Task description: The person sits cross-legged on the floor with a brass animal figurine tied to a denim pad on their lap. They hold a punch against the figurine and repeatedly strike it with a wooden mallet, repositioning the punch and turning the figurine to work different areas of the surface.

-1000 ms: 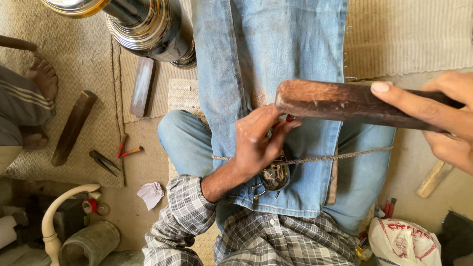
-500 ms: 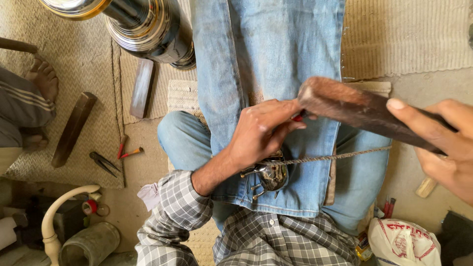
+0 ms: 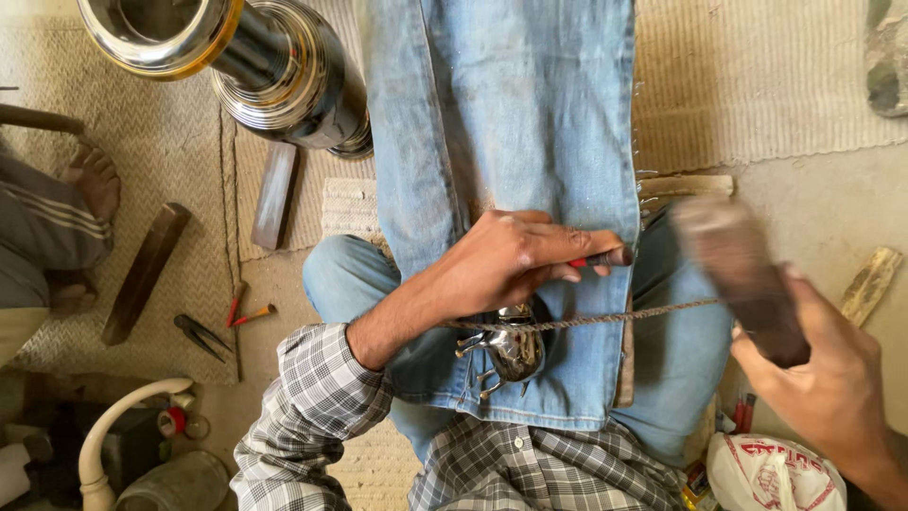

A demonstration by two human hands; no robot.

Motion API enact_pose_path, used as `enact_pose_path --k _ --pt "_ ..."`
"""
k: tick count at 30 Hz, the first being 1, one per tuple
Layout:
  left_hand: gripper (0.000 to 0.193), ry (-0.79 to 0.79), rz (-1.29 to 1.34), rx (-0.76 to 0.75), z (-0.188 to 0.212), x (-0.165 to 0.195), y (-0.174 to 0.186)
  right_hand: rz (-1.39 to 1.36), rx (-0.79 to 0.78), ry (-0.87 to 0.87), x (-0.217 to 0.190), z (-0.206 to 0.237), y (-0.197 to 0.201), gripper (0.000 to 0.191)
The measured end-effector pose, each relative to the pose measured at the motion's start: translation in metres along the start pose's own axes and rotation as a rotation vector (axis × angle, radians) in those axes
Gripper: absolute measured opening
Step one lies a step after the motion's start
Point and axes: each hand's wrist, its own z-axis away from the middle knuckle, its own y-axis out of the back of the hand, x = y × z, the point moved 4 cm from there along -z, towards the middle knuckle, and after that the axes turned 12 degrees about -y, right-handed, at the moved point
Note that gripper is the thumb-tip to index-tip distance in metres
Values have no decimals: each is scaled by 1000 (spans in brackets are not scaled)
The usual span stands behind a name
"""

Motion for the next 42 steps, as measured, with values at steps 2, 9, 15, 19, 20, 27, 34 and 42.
enact_pose_path --k 2,9,15,19,20,27,34,42 --pt "63 0 -12 -22 1 -1 -1 297 -62 16 8 9 -10 70" --pt "60 -87 7 -21 5 -3 1 -91 69 -264 67 47 -35 75" --pt "48 -88 4 -26 1 -3 3 -760 88 -240 76 91 -52 55" --pt "49 -55 72 -37 -1 -3 4 -804 169 -320 66 93 -64 57" --pt "49 -45 101 -30 -1 -3 4 -791 138 -351 64 88 -67 70" --pt "57 44 114 143 3 -4 8 -629 -22 -374 38 52 -47 76" --pt "53 -4 235 42 -1 -8 12 -397 18 -304 23 22 -24 59" --pt "56 14 222 -30 -3 -10 12 -739 -11 -190 44 19 -19 18"
